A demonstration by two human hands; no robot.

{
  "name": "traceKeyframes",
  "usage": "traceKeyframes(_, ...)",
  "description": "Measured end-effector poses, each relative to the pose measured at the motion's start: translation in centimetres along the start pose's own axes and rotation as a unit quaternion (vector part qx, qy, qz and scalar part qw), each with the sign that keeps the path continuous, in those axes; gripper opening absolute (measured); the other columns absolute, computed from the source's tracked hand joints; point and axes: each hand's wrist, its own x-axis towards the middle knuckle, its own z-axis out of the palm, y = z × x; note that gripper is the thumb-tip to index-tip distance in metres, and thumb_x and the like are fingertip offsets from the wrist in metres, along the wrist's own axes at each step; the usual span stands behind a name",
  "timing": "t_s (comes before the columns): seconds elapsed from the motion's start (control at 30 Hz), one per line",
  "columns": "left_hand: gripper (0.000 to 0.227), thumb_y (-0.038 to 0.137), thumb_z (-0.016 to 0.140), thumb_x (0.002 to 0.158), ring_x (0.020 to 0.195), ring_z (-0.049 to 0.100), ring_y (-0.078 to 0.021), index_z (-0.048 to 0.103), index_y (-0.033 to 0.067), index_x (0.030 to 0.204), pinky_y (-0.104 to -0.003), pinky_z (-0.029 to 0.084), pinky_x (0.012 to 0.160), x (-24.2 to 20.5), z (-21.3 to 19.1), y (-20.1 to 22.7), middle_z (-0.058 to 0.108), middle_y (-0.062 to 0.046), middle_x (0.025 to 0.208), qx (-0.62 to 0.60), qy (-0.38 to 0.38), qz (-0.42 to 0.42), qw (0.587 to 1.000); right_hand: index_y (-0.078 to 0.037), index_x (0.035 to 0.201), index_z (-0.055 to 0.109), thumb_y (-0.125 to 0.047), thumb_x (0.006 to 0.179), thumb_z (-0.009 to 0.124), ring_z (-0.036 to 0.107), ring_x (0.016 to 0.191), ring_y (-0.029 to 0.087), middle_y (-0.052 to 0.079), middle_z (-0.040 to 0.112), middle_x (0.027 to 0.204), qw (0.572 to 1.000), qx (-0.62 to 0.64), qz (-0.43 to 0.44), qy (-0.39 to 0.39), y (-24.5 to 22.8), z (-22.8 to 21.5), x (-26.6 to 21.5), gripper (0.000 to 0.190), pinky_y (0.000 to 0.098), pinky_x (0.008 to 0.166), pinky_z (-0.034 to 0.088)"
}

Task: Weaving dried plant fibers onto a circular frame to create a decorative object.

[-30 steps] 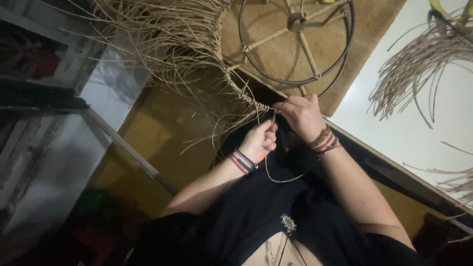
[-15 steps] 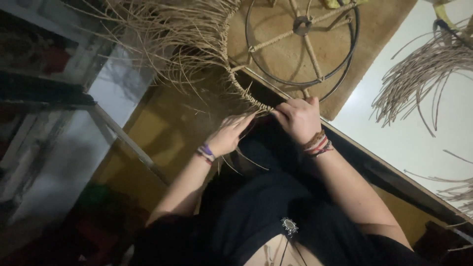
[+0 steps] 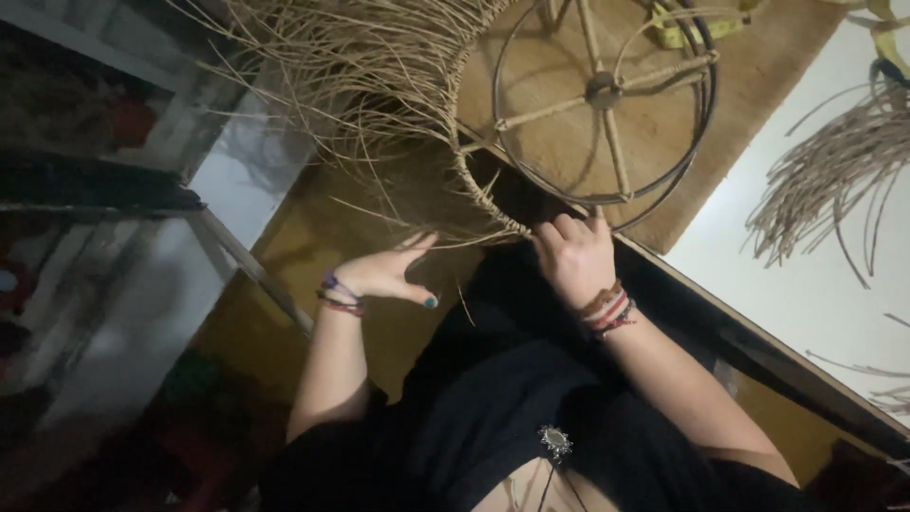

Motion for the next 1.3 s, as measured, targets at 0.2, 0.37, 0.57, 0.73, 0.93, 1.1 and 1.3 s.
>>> traceKeyframes(0.2,0.087,0.085,0.043,0.084,0.130,0.060,-0.0293,0.062,0.0204,0.140,-0.058,0.025,0.115,-3.0,-2.0,4.0,0.066,-0.008,0.138,0.155,0.134,-0.132,0.970,-0.017,0.098,0.065,-0.025,0.104,0.055,0.060,0.067,0.020,0.000,0.048,0.076,0.995,0.078,-0.064,-0.007,1.2,0.1,0.6,0.014,0.0305,0.060,0.048)
traceKeyframes(0.37,0.051,0.033,0.069,0.084,0.112,0.061,-0.0285,0.057,0.0219,0.132,-0.060,0.027,0.109,-2.3,1.3,6.3,0.059,-0.004,0.125,0.309,0.327,-0.106,0.887,-0.018,0.104,0.068,-0.027,0.103,0.058,0.062,0.065,0.021,0.000,0.050,0.073,0.992,0.108,-0.041,-0.044,0.9,-1.2,1.3,0.014,0.0320,0.058,0.052)
traceKeyframes(0.57,0.057,0.022,0.076,0.087,0.138,0.049,-0.0293,0.057,0.0110,0.140,-0.054,0.028,0.118,2.3,0.7,11.1,0.056,-0.009,0.142,0.276,0.388,0.213,0.853,-0.021,0.113,0.071,-0.031,0.099,0.062,0.066,0.061,0.023,0.002,0.056,0.069,0.996,0.071,-0.039,-0.030,0.1,-1.9,1.8,0.019,0.0360,0.057,0.055)
traceKeyframes(0.73,0.023,0.029,0.069,0.096,0.146,0.041,-0.0284,0.071,0.0149,0.113,-0.059,0.021,0.121,8.4,1.3,6.7,0.063,-0.004,0.133,0.286,0.459,0.281,0.793,-0.019,0.108,0.071,-0.031,0.100,0.062,0.068,0.056,0.023,0.002,0.060,0.066,0.996,0.079,-0.010,-0.034,-0.8,-3.0,2.6,0.017,0.0353,0.053,0.055)
traceKeyframes(0.93,0.016,0.038,0.077,0.090,0.146,0.037,-0.0390,0.075,0.0247,0.098,-0.068,0.030,0.113,8.2,-1.0,5.9,0.060,-0.002,0.136,0.250,0.497,0.331,0.762,-0.024,0.081,0.061,-0.048,0.098,0.061,0.066,0.057,0.022,-0.002,0.055,0.064,0.998,0.036,0.023,-0.036,-0.6,-0.2,1.6,0.029,0.0358,0.054,0.054)
traceKeyframes(1.1,0.027,0.060,0.066,0.090,0.147,0.038,-0.0379,0.076,0.0361,0.100,-0.070,0.023,0.115,11.0,-1.1,3.0,0.054,0.003,0.149,0.304,0.562,0.349,0.685,-0.023,0.084,0.061,-0.045,0.097,0.063,0.070,0.064,0.027,0.001,0.062,0.068,0.991,0.069,0.061,-0.093,-0.8,-0.1,2.2,0.026,0.0405,0.056,0.055)
traceKeyframes(1.3,0.046,0.060,0.071,0.089,0.147,0.038,-0.0333,0.070,0.0270,0.122,-0.062,0.028,0.115,9.4,-0.6,5.1,0.058,-0.002,0.142,0.278,0.491,0.362,0.742,-0.021,0.102,0.061,-0.033,0.087,0.074,0.074,0.077,0.027,0.001,0.069,0.076,0.976,0.157,0.088,-0.121,0.4,1.2,1.0,0.023,0.0426,0.065,0.058)
